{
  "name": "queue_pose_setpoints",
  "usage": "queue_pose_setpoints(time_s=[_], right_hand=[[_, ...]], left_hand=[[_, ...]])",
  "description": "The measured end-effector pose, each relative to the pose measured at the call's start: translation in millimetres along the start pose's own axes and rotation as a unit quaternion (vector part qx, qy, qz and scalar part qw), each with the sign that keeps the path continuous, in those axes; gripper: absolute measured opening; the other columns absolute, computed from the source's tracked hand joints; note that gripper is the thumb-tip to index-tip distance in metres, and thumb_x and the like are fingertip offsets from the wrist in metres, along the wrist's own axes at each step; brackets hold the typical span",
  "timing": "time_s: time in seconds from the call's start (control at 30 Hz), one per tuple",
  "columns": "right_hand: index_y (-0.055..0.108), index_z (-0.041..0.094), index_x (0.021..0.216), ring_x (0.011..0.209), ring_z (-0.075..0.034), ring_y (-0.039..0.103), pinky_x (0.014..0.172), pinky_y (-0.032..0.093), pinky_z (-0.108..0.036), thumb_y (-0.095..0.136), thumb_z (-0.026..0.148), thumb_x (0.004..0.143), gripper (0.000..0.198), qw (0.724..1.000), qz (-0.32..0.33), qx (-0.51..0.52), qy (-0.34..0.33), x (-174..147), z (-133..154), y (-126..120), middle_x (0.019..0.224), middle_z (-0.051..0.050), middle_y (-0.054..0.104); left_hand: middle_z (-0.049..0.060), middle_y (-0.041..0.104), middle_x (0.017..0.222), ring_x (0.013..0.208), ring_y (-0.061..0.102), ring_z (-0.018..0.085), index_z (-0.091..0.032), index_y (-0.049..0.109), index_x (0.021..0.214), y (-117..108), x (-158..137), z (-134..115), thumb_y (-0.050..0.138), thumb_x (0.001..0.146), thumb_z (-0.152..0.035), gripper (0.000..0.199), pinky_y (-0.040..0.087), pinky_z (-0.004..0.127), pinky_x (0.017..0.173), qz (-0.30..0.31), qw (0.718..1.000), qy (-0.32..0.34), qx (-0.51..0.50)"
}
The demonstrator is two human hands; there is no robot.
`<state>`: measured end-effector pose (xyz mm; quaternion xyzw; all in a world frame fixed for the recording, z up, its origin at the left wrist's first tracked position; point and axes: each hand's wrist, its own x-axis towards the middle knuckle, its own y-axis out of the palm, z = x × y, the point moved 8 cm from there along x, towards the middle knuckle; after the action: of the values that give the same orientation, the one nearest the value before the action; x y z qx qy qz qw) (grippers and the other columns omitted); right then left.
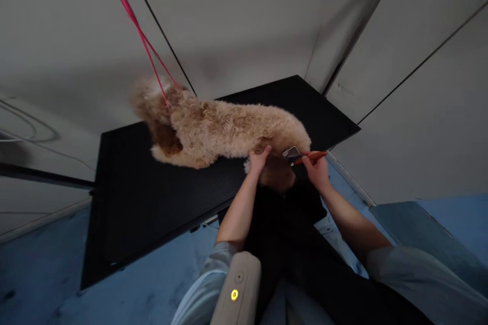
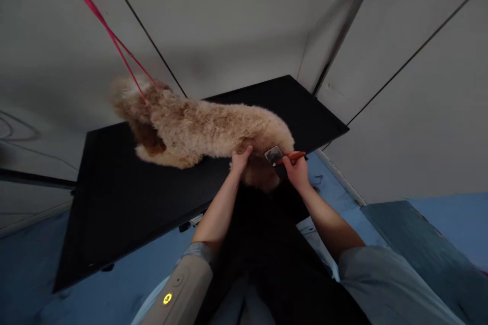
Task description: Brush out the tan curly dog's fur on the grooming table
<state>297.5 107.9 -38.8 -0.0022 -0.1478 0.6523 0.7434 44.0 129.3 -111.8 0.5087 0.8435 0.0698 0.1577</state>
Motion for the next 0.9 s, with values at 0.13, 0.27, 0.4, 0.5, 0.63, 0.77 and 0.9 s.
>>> queue_pose_setpoints(time_s=[0.13, 0.27, 0.4, 0.5, 0.63, 0.77, 0.9], right_hand=[[0.052, 0.022, 0.086, 0.076, -0.020, 0.063, 0.072, 0.054, -0.036, 0.066, 0.056, 0.074, 0.038, 1.000, -0.007, 0.010, 0.021, -3.8, -16.3, 0.5, 0.097, -0.011, 0.072], [0.051, 0.022, 0.085, 0.076, -0.020, 0.063, 0.074, 0.053, -0.038, 0.065, 0.054, 0.072, 0.037, 0.998, -0.025, 0.020, 0.054, -4.7, -38.7, -15.5, 0.095, -0.011, 0.071], [0.050, 0.022, 0.078, 0.080, -0.022, 0.064, 0.082, 0.053, -0.042, 0.067, 0.052, 0.069, 0.035, 0.993, -0.092, -0.021, 0.067, -9.6, -50.8, -66.7, 0.089, -0.009, 0.070], [0.050, 0.022, 0.079, 0.083, -0.021, 0.066, 0.082, 0.053, -0.041, 0.065, 0.049, 0.075, 0.031, 0.993, -0.111, -0.012, 0.034, -14.4, -28.7, -77.1, 0.092, -0.009, 0.071], [0.056, 0.023, 0.089, 0.089, -0.021, 0.069, 0.083, 0.056, -0.039, 0.062, 0.042, 0.082, 0.022, 0.995, 0.072, 0.046, -0.050, 11.9, 31.6, -4.2, 0.100, -0.007, 0.073], [0.059, 0.021, 0.087, 0.076, -0.018, 0.065, 0.076, 0.056, -0.036, 0.066, 0.034, 0.077, 0.018, 0.992, 0.091, -0.021, -0.090, 65.7, 69.9, 24.8, 0.092, -0.005, 0.072], [0.055, 0.022, 0.086, 0.088, -0.019, 0.066, 0.082, 0.055, -0.038, 0.061, 0.032, 0.083, 0.012, 0.981, -0.051, -0.002, -0.190, 66.5, 90.4, -5.3, 0.103, -0.008, 0.070]], left_hand=[[0.011, 0.075, 0.107, 0.124, 0.062, 0.030, -0.017, 0.070, 0.101, 24.7, -12.8, 34.7, 0.073, 0.079, -0.052, 0.042, 0.046, 0.046, 0.111, 0.075, 0.983, -0.145, -0.082], [0.017, 0.075, 0.106, 0.122, 0.063, 0.033, -0.012, 0.069, 0.105, 51.2, -37.3, 63.1, 0.058, 0.086, -0.063, 0.056, 0.046, 0.050, 0.112, 0.209, 0.938, -0.260, -0.098], [0.015, 0.070, 0.122, 0.126, 0.061, 0.032, -0.014, 0.064, 0.111, 47.3, -33.2, 57.7, 0.070, 0.082, -0.051, 0.047, 0.044, 0.049, 0.114, 0.146, 0.981, -0.120, -0.051], [0.013, 0.067, 0.129, 0.132, 0.055, 0.031, -0.015, 0.064, 0.113, 43.2, -35.1, 56.3, 0.081, 0.073, -0.034, 0.048, 0.037, 0.048, 0.119, 0.114, 0.990, -0.078, -0.032], [0.011, 0.064, 0.135, 0.134, 0.054, 0.027, -0.017, 0.065, 0.118, 43.8, -42.9, 42.0, 0.080, 0.073, -0.033, 0.050, 0.034, 0.045, 0.122, 0.173, 0.984, 0.027, 0.019], [0.012, 0.062, 0.138, 0.135, 0.053, 0.027, -0.018, 0.063, 0.124, 36.4, -47.4, 32.8, 0.075, 0.076, -0.033, 0.052, 0.033, 0.047, 0.122, 0.183, 0.967, 0.139, 0.109], [0.014, 0.063, 0.133, 0.135, 0.053, 0.030, -0.016, 0.061, 0.122, 29.6, -43.6, 44.5, 0.074, 0.076, -0.035, 0.052, 0.031, 0.051, 0.123, 0.143, 0.970, 0.140, 0.137]])
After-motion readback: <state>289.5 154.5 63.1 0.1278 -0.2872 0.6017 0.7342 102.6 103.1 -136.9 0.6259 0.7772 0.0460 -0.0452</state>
